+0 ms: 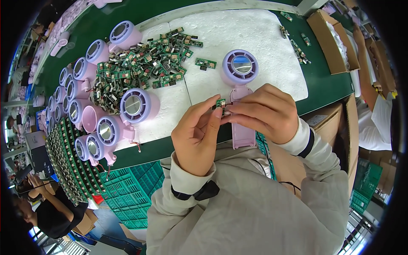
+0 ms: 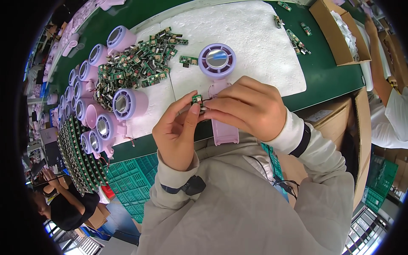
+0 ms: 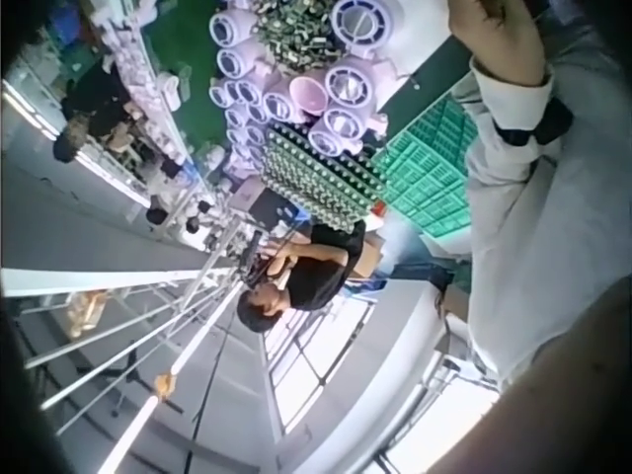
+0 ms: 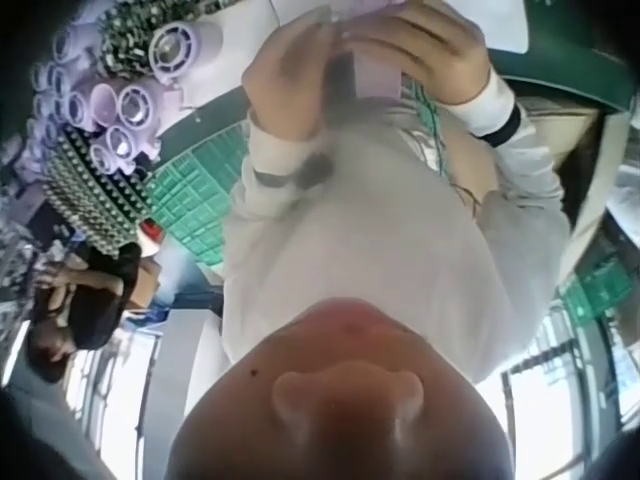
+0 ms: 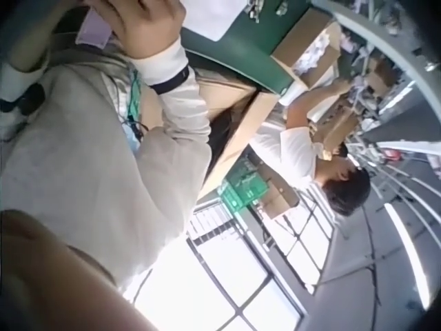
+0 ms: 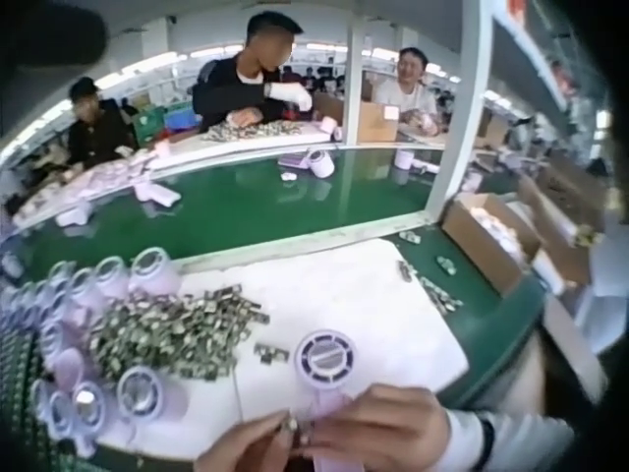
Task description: The person picks up a circuit board and a fan housing, connects a wire to the board, and fits the board into the housing. After setting the assembly down, they gather more circuit boards from a pile and arrange them on a foam pad.
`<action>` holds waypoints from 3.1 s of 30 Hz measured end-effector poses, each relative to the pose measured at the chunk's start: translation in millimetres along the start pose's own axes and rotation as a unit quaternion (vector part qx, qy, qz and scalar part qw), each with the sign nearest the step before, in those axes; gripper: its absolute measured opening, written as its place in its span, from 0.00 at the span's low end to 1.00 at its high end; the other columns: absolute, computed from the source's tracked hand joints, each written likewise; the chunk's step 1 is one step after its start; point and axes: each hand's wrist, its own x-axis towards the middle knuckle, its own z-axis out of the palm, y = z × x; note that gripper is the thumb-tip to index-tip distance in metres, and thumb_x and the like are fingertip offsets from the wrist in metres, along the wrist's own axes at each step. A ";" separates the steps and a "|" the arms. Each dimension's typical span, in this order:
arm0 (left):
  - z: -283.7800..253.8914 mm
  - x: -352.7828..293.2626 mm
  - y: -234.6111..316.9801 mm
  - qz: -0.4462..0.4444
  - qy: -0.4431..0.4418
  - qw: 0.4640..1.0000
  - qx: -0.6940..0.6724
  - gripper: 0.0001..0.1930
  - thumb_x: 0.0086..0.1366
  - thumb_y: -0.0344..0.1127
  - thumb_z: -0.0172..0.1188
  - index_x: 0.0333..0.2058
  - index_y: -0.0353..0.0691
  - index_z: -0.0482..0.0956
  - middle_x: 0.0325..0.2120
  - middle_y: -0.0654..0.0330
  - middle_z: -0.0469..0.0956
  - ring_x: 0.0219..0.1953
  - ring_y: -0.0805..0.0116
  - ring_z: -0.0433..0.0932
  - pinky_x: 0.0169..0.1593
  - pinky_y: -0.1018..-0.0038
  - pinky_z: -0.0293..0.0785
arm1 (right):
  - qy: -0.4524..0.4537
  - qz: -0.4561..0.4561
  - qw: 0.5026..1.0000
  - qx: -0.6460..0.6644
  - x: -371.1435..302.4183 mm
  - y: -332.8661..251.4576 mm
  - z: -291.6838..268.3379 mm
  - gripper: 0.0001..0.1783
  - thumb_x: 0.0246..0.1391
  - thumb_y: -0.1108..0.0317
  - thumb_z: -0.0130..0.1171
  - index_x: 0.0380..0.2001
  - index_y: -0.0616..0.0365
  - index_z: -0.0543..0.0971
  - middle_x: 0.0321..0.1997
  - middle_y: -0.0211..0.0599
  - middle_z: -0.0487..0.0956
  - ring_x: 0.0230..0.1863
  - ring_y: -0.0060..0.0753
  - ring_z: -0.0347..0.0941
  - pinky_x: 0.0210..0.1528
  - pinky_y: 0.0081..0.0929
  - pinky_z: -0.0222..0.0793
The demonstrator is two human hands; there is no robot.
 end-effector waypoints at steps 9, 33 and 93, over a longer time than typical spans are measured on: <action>0.5 0.5 2.2 0.000 -0.011 1.000 0.008 0.15 0.73 0.21 0.57 0.57 0.29 0.78 0.48 0.51 0.80 0.48 0.63 0.85 0.52 0.70 0.85 | -0.013 0.006 0.999 0.042 1.8 -0.9 0.7 0.14 0.44 0.78 0.73 0.38 0.56 0.87 0.33 0.32 0.83 0.33 0.33 0.74 0.34 0.27 0.70; -11.9 2.1 1.8 -0.005 -0.089 0.995 -0.038 0.15 0.73 0.20 0.56 0.56 0.30 0.79 0.52 0.47 0.80 0.50 0.58 0.84 0.52 0.65 0.87 | -0.047 0.192 0.965 0.173 2.4 -3.0 -13.8 0.09 0.52 0.74 0.72 0.38 0.57 0.85 0.33 0.28 0.75 0.31 0.22 0.64 0.31 0.23 0.59; 3.3 23.4 0.1 0.260 -0.041 0.815 0.517 0.15 0.63 0.25 0.62 0.49 0.36 0.82 0.57 0.48 0.76 0.63 0.46 0.73 0.63 0.54 0.71 | -0.120 0.394 0.882 -0.228 134.2 275.7 -150.6 0.21 0.50 0.50 0.72 0.39 0.54 0.89 0.38 0.41 0.89 0.42 0.41 0.86 0.50 0.32 0.79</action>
